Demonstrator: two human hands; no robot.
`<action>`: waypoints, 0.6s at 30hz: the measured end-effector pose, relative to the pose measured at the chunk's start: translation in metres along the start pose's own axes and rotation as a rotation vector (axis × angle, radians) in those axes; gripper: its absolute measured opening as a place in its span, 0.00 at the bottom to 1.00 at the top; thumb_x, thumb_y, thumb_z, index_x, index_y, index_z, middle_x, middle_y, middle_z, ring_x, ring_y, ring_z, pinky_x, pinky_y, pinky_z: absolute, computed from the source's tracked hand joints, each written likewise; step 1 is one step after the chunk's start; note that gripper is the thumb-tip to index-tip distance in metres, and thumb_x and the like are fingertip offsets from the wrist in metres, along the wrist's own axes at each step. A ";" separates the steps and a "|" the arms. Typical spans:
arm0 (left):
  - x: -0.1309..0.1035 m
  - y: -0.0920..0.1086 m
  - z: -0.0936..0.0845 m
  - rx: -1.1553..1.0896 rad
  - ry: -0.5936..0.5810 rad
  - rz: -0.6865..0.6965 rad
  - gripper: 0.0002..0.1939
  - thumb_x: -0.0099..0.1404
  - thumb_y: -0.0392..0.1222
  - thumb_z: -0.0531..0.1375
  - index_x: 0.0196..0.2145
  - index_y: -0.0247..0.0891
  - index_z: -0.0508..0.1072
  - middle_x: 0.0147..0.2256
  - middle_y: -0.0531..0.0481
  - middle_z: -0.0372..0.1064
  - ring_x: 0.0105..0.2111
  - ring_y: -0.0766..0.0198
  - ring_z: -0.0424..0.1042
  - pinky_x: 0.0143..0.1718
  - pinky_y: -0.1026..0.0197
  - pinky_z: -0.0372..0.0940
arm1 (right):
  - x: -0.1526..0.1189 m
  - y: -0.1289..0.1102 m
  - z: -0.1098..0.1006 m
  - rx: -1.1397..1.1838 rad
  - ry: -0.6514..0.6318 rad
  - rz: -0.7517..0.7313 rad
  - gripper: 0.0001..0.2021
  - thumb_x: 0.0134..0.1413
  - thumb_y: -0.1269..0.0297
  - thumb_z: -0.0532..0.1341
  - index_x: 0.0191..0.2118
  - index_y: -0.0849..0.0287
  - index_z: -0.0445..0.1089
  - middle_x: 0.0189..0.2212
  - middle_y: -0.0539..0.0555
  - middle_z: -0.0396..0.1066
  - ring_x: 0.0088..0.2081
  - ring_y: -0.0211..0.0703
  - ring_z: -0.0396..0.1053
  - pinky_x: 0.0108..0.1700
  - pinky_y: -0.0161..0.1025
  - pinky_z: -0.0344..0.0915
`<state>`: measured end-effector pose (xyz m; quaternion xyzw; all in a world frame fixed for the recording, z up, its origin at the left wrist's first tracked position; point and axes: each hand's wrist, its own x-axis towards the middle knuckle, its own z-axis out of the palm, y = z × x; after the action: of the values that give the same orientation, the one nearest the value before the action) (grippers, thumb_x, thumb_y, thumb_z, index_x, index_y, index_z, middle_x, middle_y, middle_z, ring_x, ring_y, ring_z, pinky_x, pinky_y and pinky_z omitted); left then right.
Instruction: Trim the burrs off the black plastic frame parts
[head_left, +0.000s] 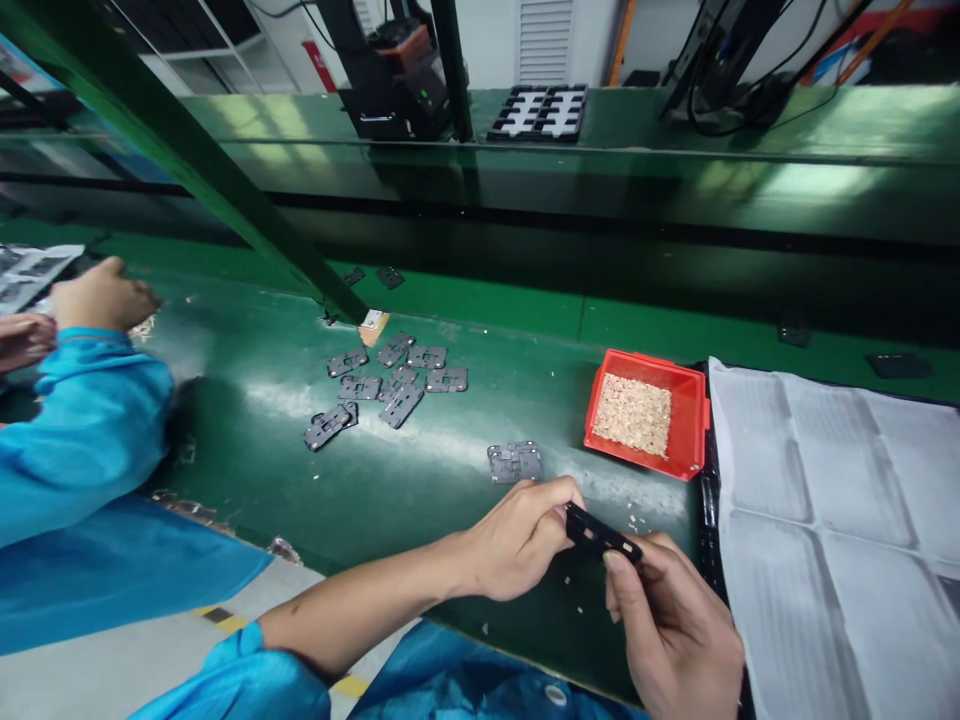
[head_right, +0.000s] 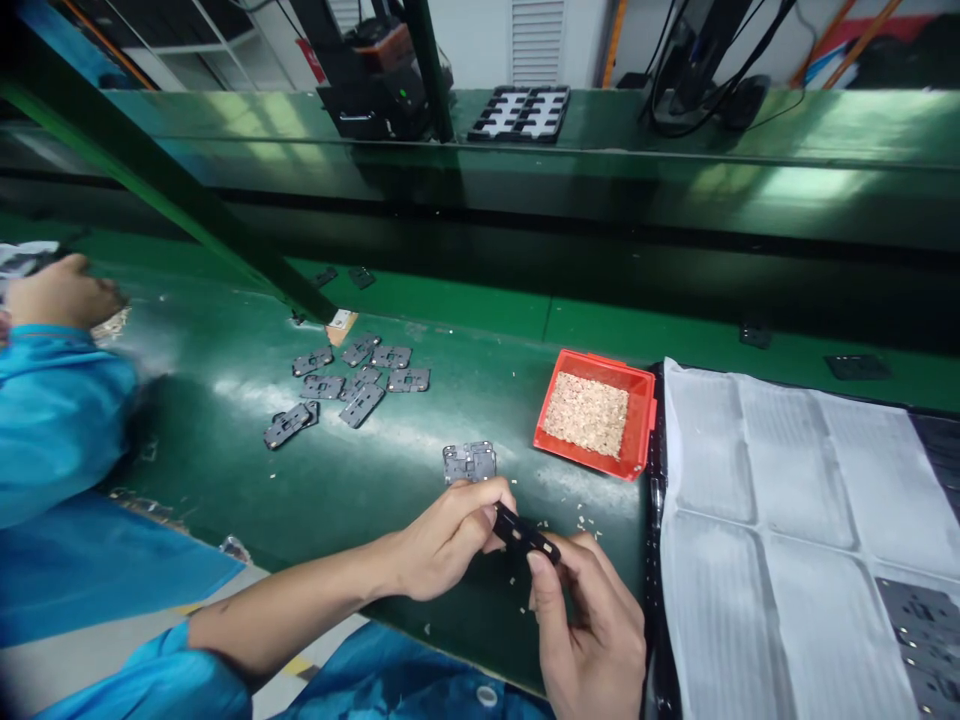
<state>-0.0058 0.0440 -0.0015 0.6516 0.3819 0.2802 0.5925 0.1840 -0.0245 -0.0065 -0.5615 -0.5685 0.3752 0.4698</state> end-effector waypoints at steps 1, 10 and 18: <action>0.000 0.001 0.000 0.000 -0.005 -0.004 0.08 0.73 0.34 0.48 0.34 0.42 0.61 0.24 0.58 0.59 0.23 0.66 0.59 0.29 0.63 0.56 | 0.000 0.000 0.000 0.000 0.002 -0.003 0.05 0.73 0.67 0.64 0.47 0.55 0.78 0.27 0.48 0.66 0.24 0.37 0.67 0.26 0.36 0.63; 0.002 0.010 -0.006 -0.042 -0.106 -0.016 0.09 0.75 0.35 0.48 0.37 0.40 0.64 0.28 0.55 0.64 0.28 0.64 0.64 0.34 0.62 0.60 | 0.001 0.006 -0.003 -0.017 0.023 -0.020 0.03 0.72 0.67 0.65 0.43 0.55 0.77 0.27 0.47 0.67 0.22 0.36 0.67 0.25 0.34 0.65; 0.002 0.004 0.002 0.003 -0.028 -0.043 0.10 0.77 0.36 0.47 0.36 0.41 0.63 0.26 0.57 0.61 0.25 0.65 0.62 0.32 0.62 0.59 | 0.001 0.011 -0.005 -0.008 0.002 -0.057 0.04 0.72 0.68 0.64 0.44 0.55 0.78 0.26 0.47 0.67 0.22 0.36 0.68 0.24 0.34 0.66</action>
<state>-0.0019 0.0446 0.0015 0.6481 0.3878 0.2578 0.6026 0.1923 -0.0233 -0.0155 -0.5473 -0.5852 0.3591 0.4785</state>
